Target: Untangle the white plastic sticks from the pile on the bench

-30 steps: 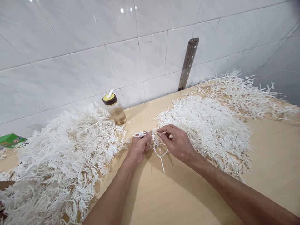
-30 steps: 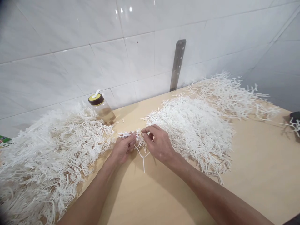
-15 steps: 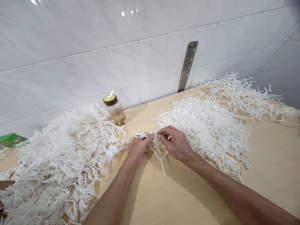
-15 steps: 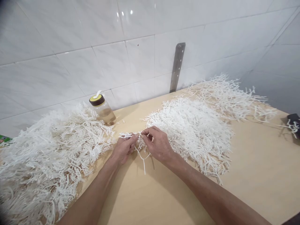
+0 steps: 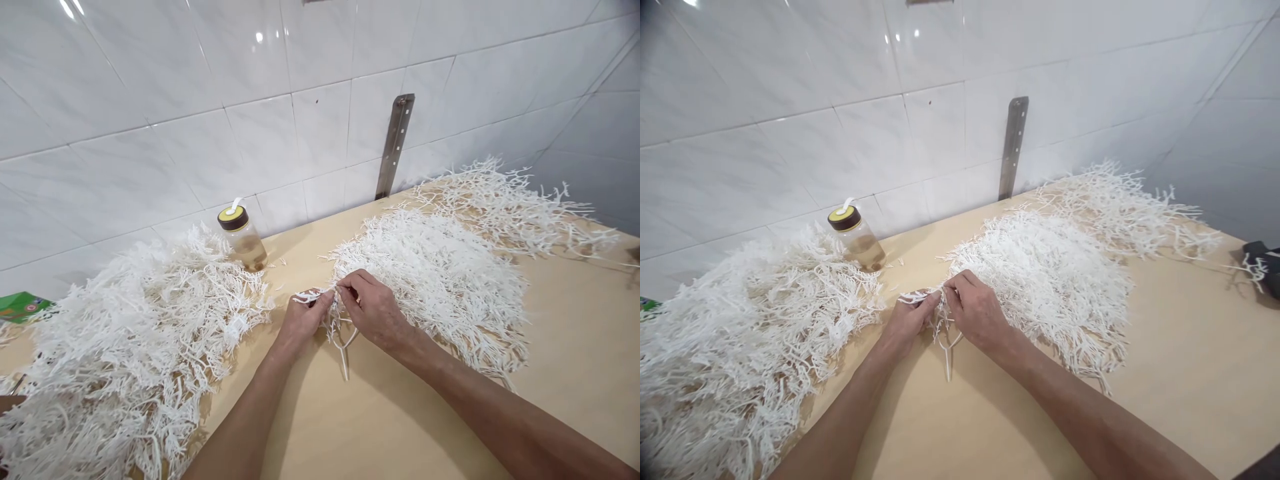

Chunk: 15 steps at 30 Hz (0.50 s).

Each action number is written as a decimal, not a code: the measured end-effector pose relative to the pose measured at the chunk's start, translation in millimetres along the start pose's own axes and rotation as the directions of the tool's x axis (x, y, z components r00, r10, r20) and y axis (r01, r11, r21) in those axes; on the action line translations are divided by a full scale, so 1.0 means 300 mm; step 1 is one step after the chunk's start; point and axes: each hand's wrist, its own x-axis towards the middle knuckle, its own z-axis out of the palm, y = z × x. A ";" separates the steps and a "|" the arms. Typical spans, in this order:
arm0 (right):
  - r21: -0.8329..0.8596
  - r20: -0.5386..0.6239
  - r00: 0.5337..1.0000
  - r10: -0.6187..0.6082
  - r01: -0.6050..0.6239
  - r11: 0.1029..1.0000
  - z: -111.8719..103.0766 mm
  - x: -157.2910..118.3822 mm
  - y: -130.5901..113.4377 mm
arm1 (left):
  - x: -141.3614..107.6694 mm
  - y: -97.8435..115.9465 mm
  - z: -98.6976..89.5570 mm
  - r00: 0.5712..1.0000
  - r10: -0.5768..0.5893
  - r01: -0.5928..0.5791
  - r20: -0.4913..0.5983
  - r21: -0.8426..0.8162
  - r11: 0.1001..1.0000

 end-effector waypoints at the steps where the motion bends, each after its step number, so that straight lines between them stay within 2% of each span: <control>1: -0.031 -0.004 1.000 -0.017 0.016 0.999 0.000 0.000 0.003 | 0.000 0.000 0.000 1.000 0.004 -0.004 0.007 0.004 1.000; 5: -0.164 -0.024 0.997 -0.069 0.065 0.984 0.012 -0.003 0.007 | -0.002 0.008 -0.001 1.000 -0.001 0.001 0.031 -0.020 1.000; 9: -0.220 -0.070 0.995 -0.070 0.053 0.974 0.028 0.000 0.016 | -0.003 0.008 -0.002 1.000 -0.019 0.020 0.017 -0.099 0.995; 12: -0.243 -0.153 0.988 -0.024 -0.014 0.970 0.011 0.016 0.052 | -0.004 -0.003 -0.003 1.000 0.002 0.002 0.030 -0.134 0.991; 15: -0.259 -0.248 0.967 0.065 -0.131 0.957 -0.026 0.036 0.098 | -0.002 -0.015 -0.002 1.000 0.019 -0.019 0.001 -0.149 0.989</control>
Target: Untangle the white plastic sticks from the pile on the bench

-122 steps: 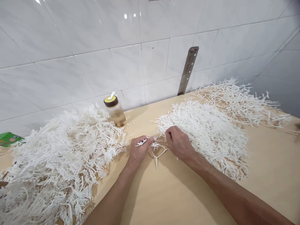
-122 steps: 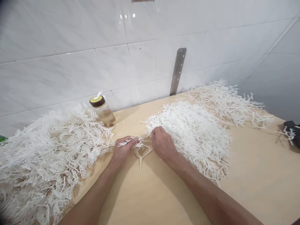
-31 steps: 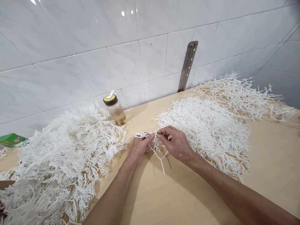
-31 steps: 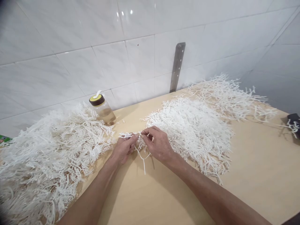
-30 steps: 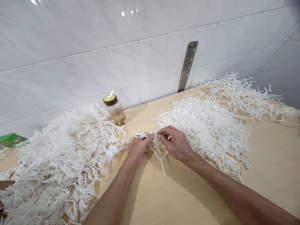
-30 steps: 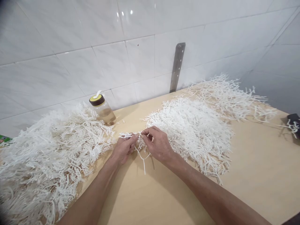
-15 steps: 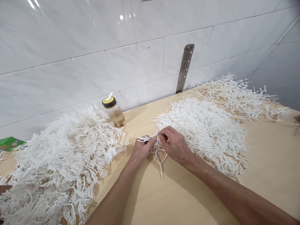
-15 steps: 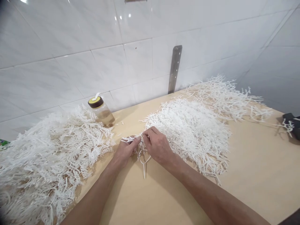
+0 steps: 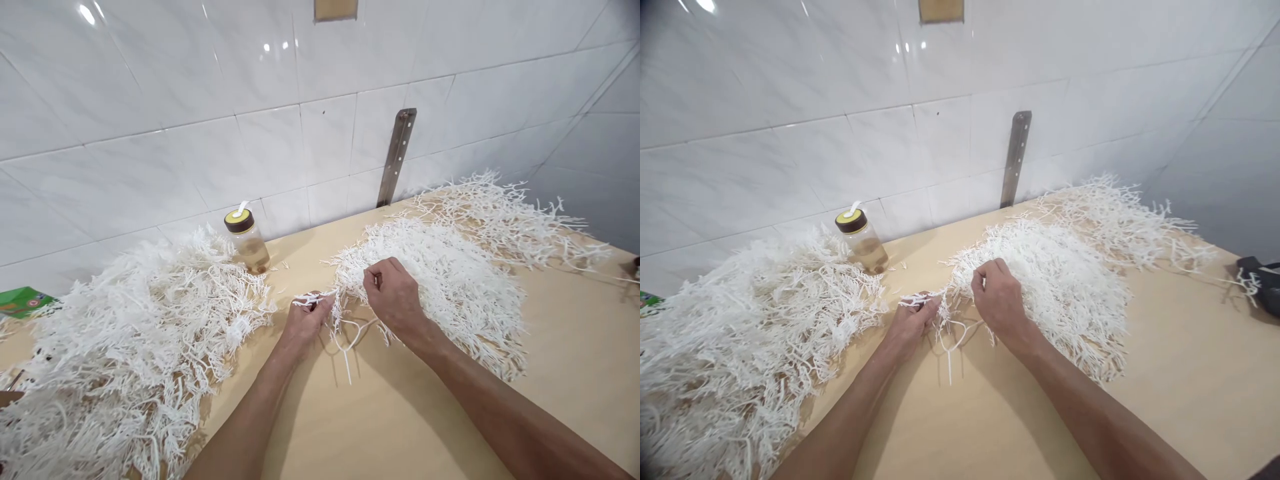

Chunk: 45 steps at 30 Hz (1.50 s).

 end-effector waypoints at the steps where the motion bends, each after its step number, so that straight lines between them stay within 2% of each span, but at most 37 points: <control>1: 0.008 0.005 1.000 0.023 -0.023 1.000 -0.006 0.007 0.010 | 0.001 -0.002 0.001 1.000 0.000 -0.001 -0.019 -0.009 1.000; 3: 0.070 0.038 0.997 0.066 -0.068 0.995 -0.015 0.011 0.010 | 0.004 -0.003 0.004 0.998 -0.010 0.008 -0.057 -0.034 0.999; 5: 0.187 0.127 0.988 0.085 -0.108 0.976 -0.020 0.000 -0.017 | 0.005 -0.001 0.010 0.994 -0.029 0.023 -0.101 -0.066 0.998; 8: 0.347 0.301 0.953 0.040 -0.148 0.926 -0.018 -0.029 -0.078 | 0.006 0.005 0.019 0.989 -0.046 0.033 -0.142 -0.094 0.995; 10: 0.384 0.334 0.942 0.034 -0.169 0.908 -0.013 -0.045 -0.109 | 0.006 0.008 0.024 0.986 -0.039 0.028 -0.162 -0.074 0.997; 18: 0.343 0.310 0.948 0.071 -0.181 0.922 -0.001 -0.058 -0.122 | 0.009 -0.001 0.023 0.984 0.020 -0.003 -0.175 0.094 0.996; 27: 0.312 0.296 0.949 0.106 -0.201 0.929 -0.005 -0.052 -0.119 | 0.010 -0.007 0.030 0.983 0.058 -0.031 -0.173 0.156 0.987; 31: 0.293 0.321 0.932 0.169 -0.267 0.918 -0.011 -0.049 -0.123 | 0.011 -0.005 0.030 0.988 0.045 -0.021 -0.150 0.157 0.987; 35: 0.286 0.410 0.895 0.179 -0.312 0.906 -0.017 -0.047 -0.128 | 0.008 0.000 0.030 0.989 0.024 -0.008 -0.148 0.102 0.995; 40: 0.286 0.407 0.904 0.132 -0.263 0.921 -0.008 -0.054 -0.117 | 0.006 -0.001 0.032 0.986 0.034 -0.022 -0.161 0.076 0.997; 45: 0.238 0.346 0.937 0.040 -0.128 0.963 -0.010 -0.055 -0.107 | 0.011 -0.007 0.029 0.986 0.063 -0.046 -0.152 0.111 0.993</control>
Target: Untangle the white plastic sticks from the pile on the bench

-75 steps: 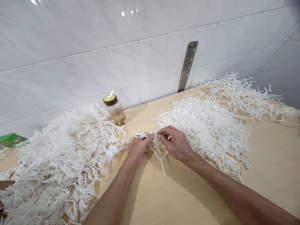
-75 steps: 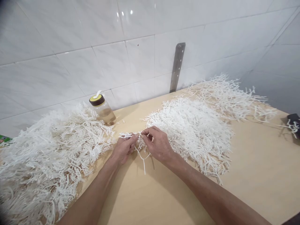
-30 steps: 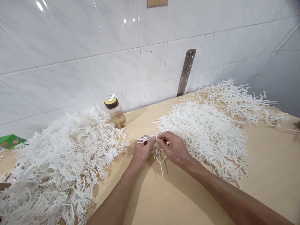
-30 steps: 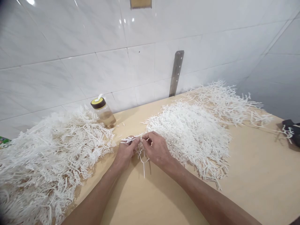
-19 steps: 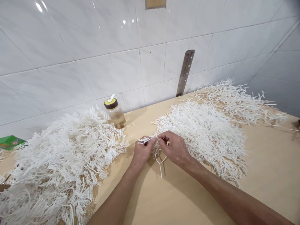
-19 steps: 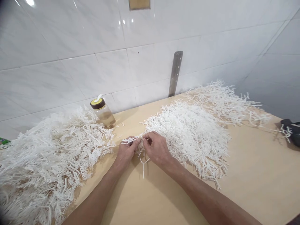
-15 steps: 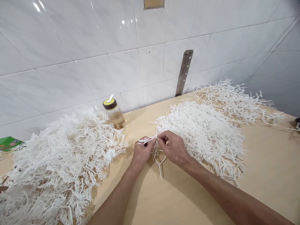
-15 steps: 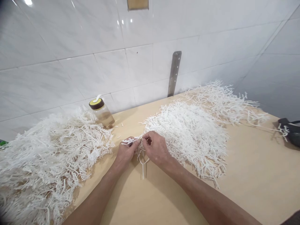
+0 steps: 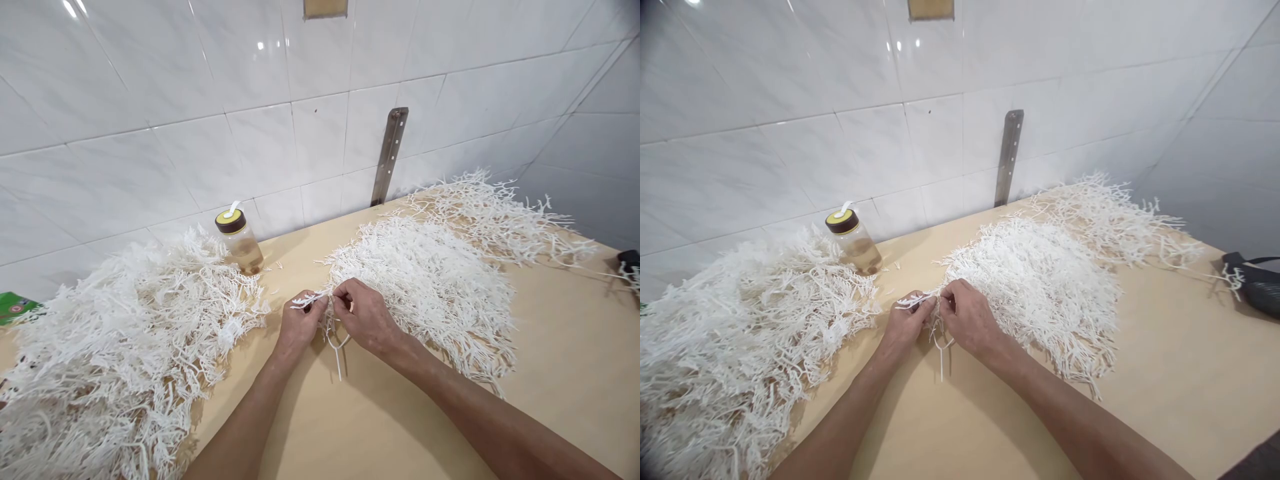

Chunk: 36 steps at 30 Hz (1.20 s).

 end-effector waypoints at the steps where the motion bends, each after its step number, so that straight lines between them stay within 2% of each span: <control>1: -0.034 0.001 1.000 -0.020 0.020 0.999 -0.002 0.000 0.000 | 0.001 -0.001 0.000 1.000 -0.002 0.002 0.015 0.003 1.000; 9: -0.344 0.062 0.984 -0.166 0.177 0.922 0.005 0.007 0.018 | 0.000 0.016 0.002 0.992 -0.044 0.037 0.115 0.062 0.997; 12: -0.343 -0.061 0.990 -0.129 0.100 0.934 -0.026 0.032 0.045 | -0.007 0.024 0.001 0.990 -0.011 0.008 0.137 0.024 1.000; 15: -0.222 -0.209 0.978 -0.022 -0.025 0.975 -0.078 0.059 0.072 | -0.008 0.025 -0.005 0.995 -0.040 0.046 0.096 -0.063 0.997; 18: -0.133 -0.247 0.964 0.097 -0.133 0.982 -0.116 0.073 0.088 | -0.004 0.023 -0.012 0.991 -0.130 0.135 0.039 -0.179 0.975; 21: -0.117 -0.262 0.959 0.109 -0.144 0.983 -0.121 0.073 0.087 | -0.001 0.025 -0.016 0.980 -0.197 0.197 0.029 -0.286 0.938; 23: -0.087 -0.236 0.970 0.058 -0.080 0.993 -0.108 0.065 0.073 | 0.000 0.027 -0.015 0.975 -0.220 0.218 0.032 -0.332 0.918; 26: 0.021 -0.099 0.995 -0.027 0.030 0.999 -0.072 0.044 0.037 | 0.001 0.031 -0.010 0.969 -0.245 0.231 0.010 -0.368 0.901; 29: 0.105 0.002 0.999 -0.054 0.054 0.993 -0.036 0.022 0.002 | -0.002 0.038 -0.006 0.968 -0.250 0.242 0.029 -0.373 0.896; 33: 0.137 0.023 0.997 -0.075 0.071 0.988 -0.013 0.010 -0.014 | -0.010 0.050 -0.003 0.968 -0.242 0.247 0.059 -0.363 0.899; 36: 0.115 0.019 0.997 -0.080 0.078 0.990 -0.009 0.009 -0.011 | -0.015 0.051 -0.001 0.974 -0.224 0.226 0.043 -0.315 0.922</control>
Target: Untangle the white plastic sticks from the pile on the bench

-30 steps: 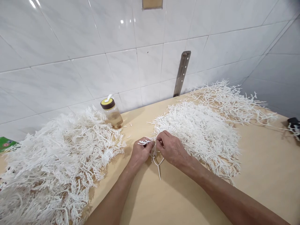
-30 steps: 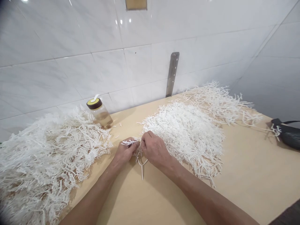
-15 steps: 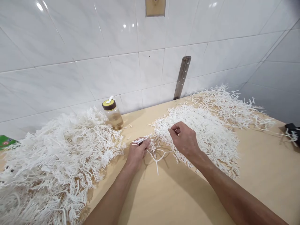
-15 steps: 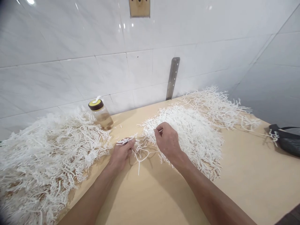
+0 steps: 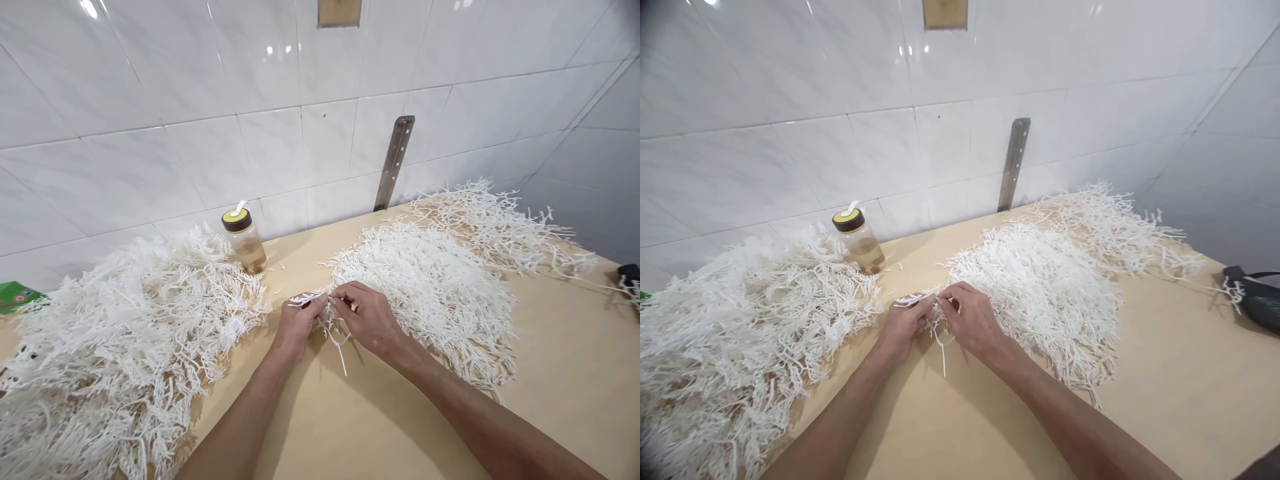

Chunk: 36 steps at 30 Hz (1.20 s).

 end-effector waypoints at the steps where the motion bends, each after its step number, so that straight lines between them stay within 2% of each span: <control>1: -0.014 -0.006 1.000 -0.002 0.002 1.000 0.001 -0.001 0.001 | 0.001 -0.004 0.000 1.000 0.015 -0.015 -0.010 0.029 0.999; 4: -0.064 0.000 1.000 -0.015 0.015 0.998 0.005 -0.006 0.004 | 0.009 -0.022 -0.004 0.996 0.079 -0.074 -0.032 0.129 0.989; 8: -0.175 0.040 0.997 -0.063 0.069 0.982 0.014 -0.015 0.010 | 0.031 -0.050 -0.014 0.985 0.172 -0.170 0.012 0.242 0.955; 11: -0.282 0.034 0.994 -0.099 0.105 0.954 0.025 -0.015 0.016 | 0.045 -0.062 -0.022 0.985 0.164 -0.170 0.047 0.291 0.941; 14: -0.335 0.008 0.994 -0.108 0.105 0.936 0.042 -0.009 0.013 | 0.053 -0.070 -0.022 0.990 0.137 -0.139 0.027 0.289 0.947; 16: -0.313 -0.021 0.998 -0.053 0.044 0.949 0.054 -0.004 0.006 | 0.052 -0.075 -0.017 0.989 0.151 -0.145 -0.005 0.254 0.956; 19: -0.208 -0.058 0.989 0.134 -0.143 0.968 0.062 0.006 0.006 | 0.041 -0.077 -0.007 0.981 0.189 -0.177 -0.041 0.206 0.962; 21: -0.174 -0.120 0.976 0.179 -0.198 0.965 0.051 0.016 0.021 | 0.031 -0.074 -0.003 0.975 0.216 -0.202 -0.044 0.213 0.956; 24: -0.257 -0.261 0.963 0.073 -0.142 0.956 0.004 0.035 0.065 | 0.017 -0.069 -0.002 0.971 0.238 -0.227 -0.024 0.222 0.948; 27: -0.269 -0.322 0.942 0.098 -0.190 0.944 -0.050 0.051 0.104 | 0.016 -0.068 -0.006 0.969 0.244 -0.233 -0.045 0.169 0.958; 29: -0.256 -0.342 0.936 0.079 -0.174 0.951 -0.071 0.053 0.112 | 0.020 -0.070 -0.008 0.970 0.231 -0.220 -0.080 0.122 0.968; 32: -0.193 -0.261 0.965 0.022 -0.074 0.978 -0.068 0.039 0.093 | 0.023 -0.066 -0.005 0.982 0.151 -0.151 -0.114 0.009 0.989; 34: -0.108 -0.114 0.993 0.015 -0.027 0.994 -0.045 0.023 0.064 | 0.019 -0.054 0.002 0.989 0.080 -0.091 -0.123 -0.080 0.993; 36: -0.052 0.013 1.000 0.023 -0.023 0.998 -0.018 0.008 0.034 | 0.012 -0.039 0.009 0.992 0.033 -0.047 -0.121 -0.117 0.992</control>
